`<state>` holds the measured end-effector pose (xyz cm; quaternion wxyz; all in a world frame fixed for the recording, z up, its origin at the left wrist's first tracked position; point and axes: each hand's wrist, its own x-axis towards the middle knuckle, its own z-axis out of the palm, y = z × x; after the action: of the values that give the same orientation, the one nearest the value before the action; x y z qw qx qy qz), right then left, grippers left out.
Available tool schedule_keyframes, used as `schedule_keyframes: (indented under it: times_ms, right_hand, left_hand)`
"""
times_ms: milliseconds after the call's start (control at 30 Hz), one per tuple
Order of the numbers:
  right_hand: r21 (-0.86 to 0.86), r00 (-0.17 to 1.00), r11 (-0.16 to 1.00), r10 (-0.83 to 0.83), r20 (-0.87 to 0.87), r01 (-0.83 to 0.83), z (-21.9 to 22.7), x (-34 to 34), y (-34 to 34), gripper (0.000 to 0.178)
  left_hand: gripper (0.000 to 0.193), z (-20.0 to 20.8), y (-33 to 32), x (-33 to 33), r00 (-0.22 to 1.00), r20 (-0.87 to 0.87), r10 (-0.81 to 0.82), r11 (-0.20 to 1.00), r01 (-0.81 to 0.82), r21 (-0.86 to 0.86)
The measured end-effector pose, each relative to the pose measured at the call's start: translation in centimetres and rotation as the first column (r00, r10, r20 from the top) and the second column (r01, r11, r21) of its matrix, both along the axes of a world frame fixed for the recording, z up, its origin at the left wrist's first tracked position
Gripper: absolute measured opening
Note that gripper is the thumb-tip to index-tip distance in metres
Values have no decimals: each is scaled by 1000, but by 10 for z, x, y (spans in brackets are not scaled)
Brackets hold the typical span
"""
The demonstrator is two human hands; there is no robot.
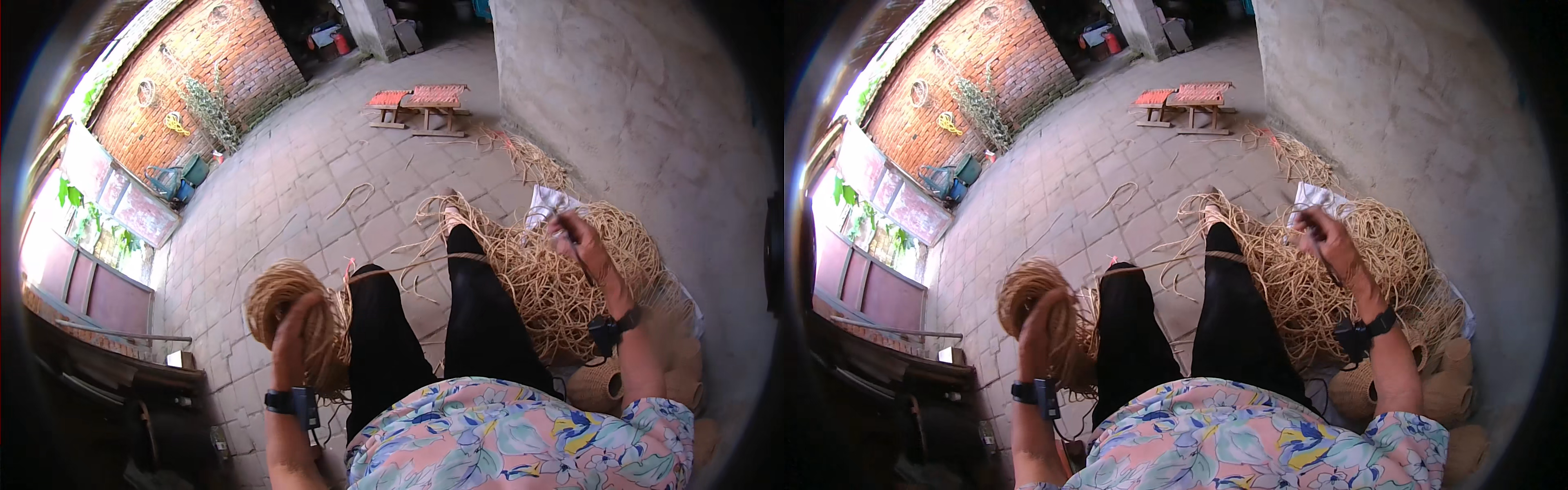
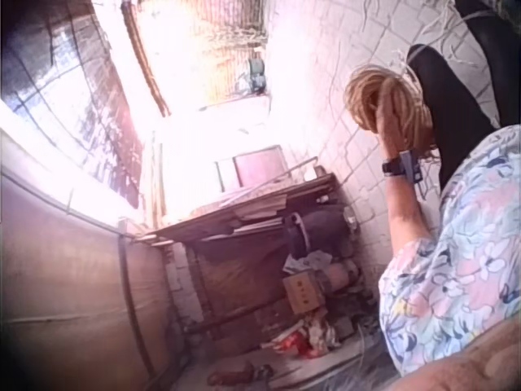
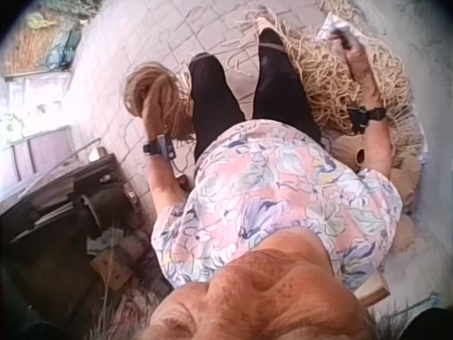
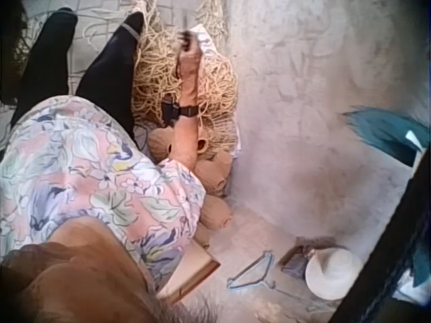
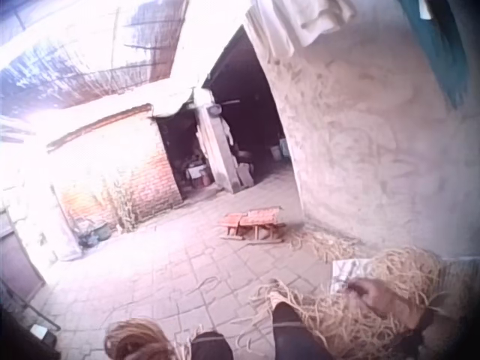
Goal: Using a pair of scissors to cut individual strands of a large bundle of thin rope or twine.
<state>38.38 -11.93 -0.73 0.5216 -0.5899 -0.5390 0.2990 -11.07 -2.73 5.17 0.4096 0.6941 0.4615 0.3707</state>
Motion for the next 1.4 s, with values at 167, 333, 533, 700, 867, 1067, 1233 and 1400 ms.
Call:
schedule_keyframes:
  times_ms: [167, 333, 533, 700, 867, 1067, 1233, 1400]
  right_hand:
    - [-192, 750, 739, 568, -338, -646, 11, -90, -3, 37]
    - [-70, 510, 558, 691, -513, -827, 6, -182, 29, 37]
    - [170, 398, 687, 585, -707, -706, 8, -203, 55, 34]
    - [-148, 689, 808, 374, -621, -571, 13, -190, 44, 37]
    - [473, 955, 830, 245, 169, -297, 33, -196, 39, 36]
    - [463, 870, 756, 287, 401, -462, 46, -230, 59, 51]
    - [301, 907, 872, 418, -47, -386, 8, -228, 77, 31]
    - [94, 905, 911, 411, -113, -402, -35, -178, 81, 30]
  left_hand:
    - [47, 44, -16, -1, 989, -118, 84, 953, -45, 300]
    - [29, 69, -34, 35, 993, 113, 43, 999, -46, 26]
    - [26, 51, -45, 56, 986, 133, 100, 961, -61, -269]
    - [32, 45, -48, 51, 992, -111, -66, 997, 70, 30]
    - [32, 53, -57, 53, 967, -244, -75, 973, 124, 193]
    - [38, 44, -43, 55, 987, 156, -28, 989, 50, -142]
    - [62, 45, 2, -2, 782, 619, -72, 981, 168, -99]
    - [64, 75, 51, -91, 450, 871, -198, 979, 132, 155]
